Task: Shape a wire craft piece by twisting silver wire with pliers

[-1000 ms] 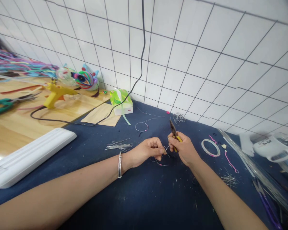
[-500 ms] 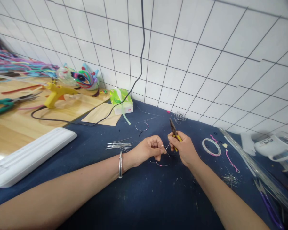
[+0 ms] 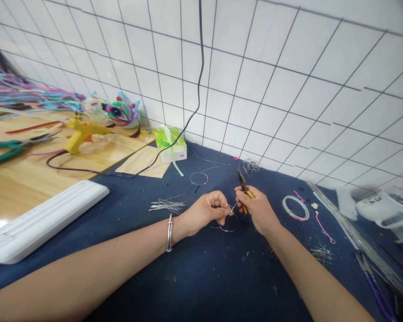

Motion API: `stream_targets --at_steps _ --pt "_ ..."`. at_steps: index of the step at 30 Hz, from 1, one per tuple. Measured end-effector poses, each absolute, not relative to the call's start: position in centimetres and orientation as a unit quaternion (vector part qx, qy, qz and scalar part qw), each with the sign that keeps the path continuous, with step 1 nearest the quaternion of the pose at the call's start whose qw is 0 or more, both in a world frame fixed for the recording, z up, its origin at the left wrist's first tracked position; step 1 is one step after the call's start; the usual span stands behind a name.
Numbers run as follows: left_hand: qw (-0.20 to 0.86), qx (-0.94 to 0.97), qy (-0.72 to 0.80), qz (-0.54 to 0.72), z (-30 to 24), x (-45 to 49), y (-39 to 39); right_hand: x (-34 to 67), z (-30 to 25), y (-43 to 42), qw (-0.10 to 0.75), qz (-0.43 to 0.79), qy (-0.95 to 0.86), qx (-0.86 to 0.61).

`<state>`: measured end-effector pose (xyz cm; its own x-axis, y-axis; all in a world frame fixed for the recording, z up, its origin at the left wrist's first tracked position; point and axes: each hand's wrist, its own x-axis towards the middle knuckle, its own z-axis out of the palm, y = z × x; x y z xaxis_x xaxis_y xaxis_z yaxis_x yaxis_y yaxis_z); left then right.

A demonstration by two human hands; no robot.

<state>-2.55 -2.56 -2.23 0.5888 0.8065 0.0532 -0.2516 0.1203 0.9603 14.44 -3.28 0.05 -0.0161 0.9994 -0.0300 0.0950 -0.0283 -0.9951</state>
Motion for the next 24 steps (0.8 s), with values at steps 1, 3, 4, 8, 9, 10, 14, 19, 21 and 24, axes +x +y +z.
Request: stream_targets --at_steps 1,3,4,8,9,10,14,19,21,24 --pt "0.704 0.543 0.255 0.38 -2.3 -2.5 -2.5 14.5 0.0 -3.2 0.466 0.488 -0.517 -0.526" --pt "0.702 0.537 0.259 0.39 -2.3 -2.6 -2.4 14.6 0.0 -3.1 0.472 0.476 -0.518 -0.532" --pt "0.699 0.535 0.261 0.396 -2.3 -2.6 -2.4 14.7 0.0 -3.1 0.478 0.459 -0.52 -0.539" --pt "0.682 0.522 0.272 0.433 -2.1 -2.9 -1.8 15.7 0.4 -3.2 0.495 0.34 -0.554 -0.577" --pt "0.679 0.519 0.275 0.44 -2.0 -3.0 -1.6 16.1 0.5 -3.4 0.483 0.304 -0.576 -0.585" --pt "0.675 0.517 0.28 0.446 -2.0 -3.1 -1.4 16.5 0.5 -3.6 0.459 0.266 -0.607 -0.591" --pt "0.662 0.51 0.297 0.462 -1.7 -3.5 -0.6 17.9 -0.2 -4.6 0.34 0.088 -0.734 -0.582" --pt "0.649 0.516 0.309 0.465 -1.9 -3.6 -0.4 18.2 -1.6 -5.1 0.245 -0.063 -0.818 -0.516" --pt "0.643 0.527 0.313 0.459 -2.0 -3.5 -0.4 17.9 -1.7 -5.2 0.222 -0.085 -0.828 -0.507" --pt "0.634 0.544 0.315 0.45 -2.1 -3.4 -0.4 17.7 -1.5 -5.3 0.207 -0.09 -0.832 -0.507"
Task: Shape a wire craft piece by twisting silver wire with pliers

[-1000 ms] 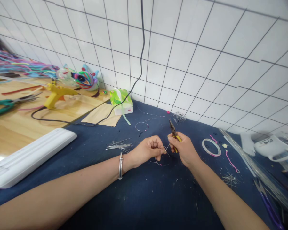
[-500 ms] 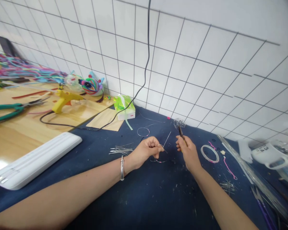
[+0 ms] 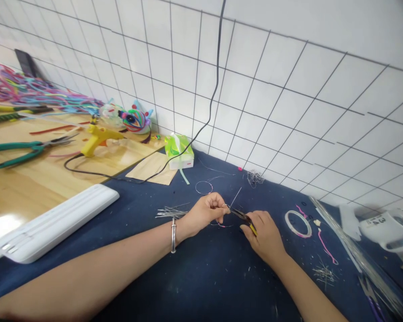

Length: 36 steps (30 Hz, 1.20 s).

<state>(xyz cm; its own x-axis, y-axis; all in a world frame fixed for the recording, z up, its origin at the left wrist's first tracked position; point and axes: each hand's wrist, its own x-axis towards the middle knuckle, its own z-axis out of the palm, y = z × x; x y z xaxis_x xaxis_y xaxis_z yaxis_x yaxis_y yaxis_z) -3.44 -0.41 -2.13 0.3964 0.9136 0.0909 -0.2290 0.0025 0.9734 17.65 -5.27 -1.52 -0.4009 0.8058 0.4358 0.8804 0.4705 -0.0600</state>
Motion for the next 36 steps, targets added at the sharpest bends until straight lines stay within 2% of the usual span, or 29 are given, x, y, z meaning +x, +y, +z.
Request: stream_targets --at_steps 12,15,23,28,36 --pt "0.629 0.582 0.298 0.421 -1.5 -3.7 -0.7 18.4 -1.5 -5.1 0.249 -0.046 -0.836 -0.486" --pt "0.625 0.584 0.301 0.422 -1.7 -3.7 -0.6 18.4 -1.5 -5.1 0.231 -0.048 -0.841 -0.486" --pt "0.618 0.577 0.301 0.441 -2.0 -3.5 -0.5 18.1 -1.0 -6.0 0.229 -0.174 -0.821 -0.494" --pt "0.618 0.561 0.312 0.455 -2.1 -3.4 -0.8 17.6 -0.7 -6.2 0.171 -0.187 -0.837 -0.486" --pt "0.623 0.554 0.318 0.451 -2.0 -3.2 -1.0 17.1 -0.6 -6.4 0.148 -0.231 -0.822 -0.499"
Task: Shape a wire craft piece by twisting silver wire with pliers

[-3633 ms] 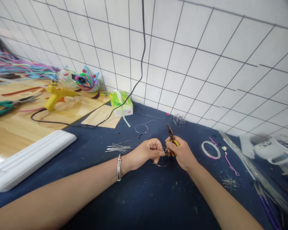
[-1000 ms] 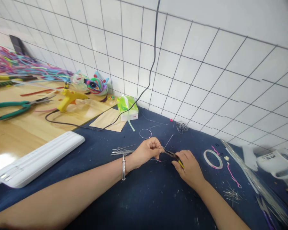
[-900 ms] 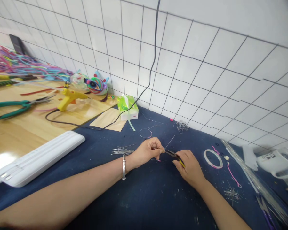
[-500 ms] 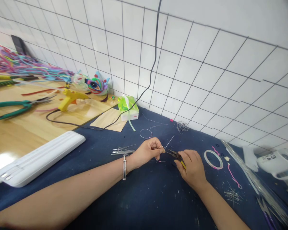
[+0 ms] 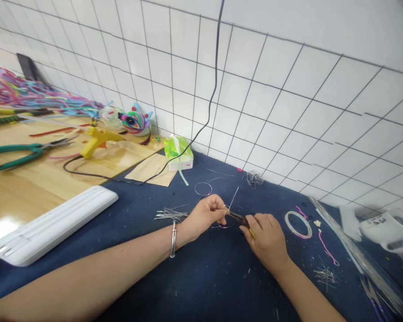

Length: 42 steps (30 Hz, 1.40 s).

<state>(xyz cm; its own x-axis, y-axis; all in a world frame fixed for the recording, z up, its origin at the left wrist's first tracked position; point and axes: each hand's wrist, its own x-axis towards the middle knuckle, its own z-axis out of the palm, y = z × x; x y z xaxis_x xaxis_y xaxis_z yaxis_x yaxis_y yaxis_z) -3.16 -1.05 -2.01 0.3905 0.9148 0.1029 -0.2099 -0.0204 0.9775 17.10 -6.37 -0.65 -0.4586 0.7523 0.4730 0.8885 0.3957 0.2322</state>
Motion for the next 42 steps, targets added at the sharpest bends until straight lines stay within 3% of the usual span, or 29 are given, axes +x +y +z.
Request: stream_targets --at_steps 10,27,31,34,38,42 --pt "0.63 0.546 0.32 0.451 -2.1 -3.1 -1.0 17.1 -0.5 -6.7 0.114 -0.277 -0.818 -0.491" --pt "0.628 0.555 0.312 0.447 -2.3 -2.9 -0.9 16.9 -1.2 -6.6 0.176 -0.191 -0.821 -0.509" --pt "0.628 0.549 0.319 0.45 -2.0 -3.0 -0.9 17.2 -1.2 -6.4 0.262 -0.097 -0.817 -0.504" --pt "0.636 0.556 0.309 0.436 -1.6 -3.1 -1.1 17.0 -0.2 -6.3 0.342 0.04 -0.758 -0.555" --pt "0.659 0.579 0.287 0.384 -1.1 -3.0 -1.5 15.7 2.1 -5.4 0.374 0.254 -0.651 -0.61" --pt "0.658 0.594 0.279 0.37 -0.8 -3.0 -1.5 14.0 3.4 -3.6 0.401 0.374 -0.609 -0.573"
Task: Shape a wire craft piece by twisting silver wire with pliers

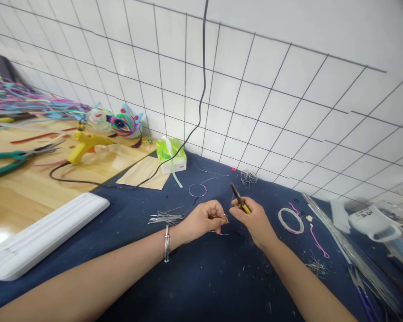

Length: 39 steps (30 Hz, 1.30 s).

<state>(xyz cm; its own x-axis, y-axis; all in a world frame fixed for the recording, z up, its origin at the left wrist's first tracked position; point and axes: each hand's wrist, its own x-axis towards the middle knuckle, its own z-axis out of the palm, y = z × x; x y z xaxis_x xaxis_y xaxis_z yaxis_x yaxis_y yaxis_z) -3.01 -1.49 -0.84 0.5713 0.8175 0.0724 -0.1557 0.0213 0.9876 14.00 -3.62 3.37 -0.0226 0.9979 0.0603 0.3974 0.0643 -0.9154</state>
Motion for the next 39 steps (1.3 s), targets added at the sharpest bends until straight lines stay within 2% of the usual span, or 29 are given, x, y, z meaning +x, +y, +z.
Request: stream_targets --at_steps 9,22,31,39 --pt "0.683 0.556 0.27 0.39 -0.7 -3.4 -0.7 12.8 2.7 -2.1 0.454 0.44 -0.601 -0.489" --pt "0.69 0.522 0.283 0.414 -1.4 -3.2 -0.4 12.9 0.1 -1.5 0.519 0.616 -0.424 -0.414" --pt "0.718 0.463 0.283 0.436 -1.3 -3.1 -0.6 12.4 -0.2 -1.8 0.552 0.612 -0.401 -0.399" --pt "0.739 0.48 0.301 0.363 -1.6 -3.3 -0.4 12.6 -0.4 -1.8 0.545 0.61 -0.407 -0.407"
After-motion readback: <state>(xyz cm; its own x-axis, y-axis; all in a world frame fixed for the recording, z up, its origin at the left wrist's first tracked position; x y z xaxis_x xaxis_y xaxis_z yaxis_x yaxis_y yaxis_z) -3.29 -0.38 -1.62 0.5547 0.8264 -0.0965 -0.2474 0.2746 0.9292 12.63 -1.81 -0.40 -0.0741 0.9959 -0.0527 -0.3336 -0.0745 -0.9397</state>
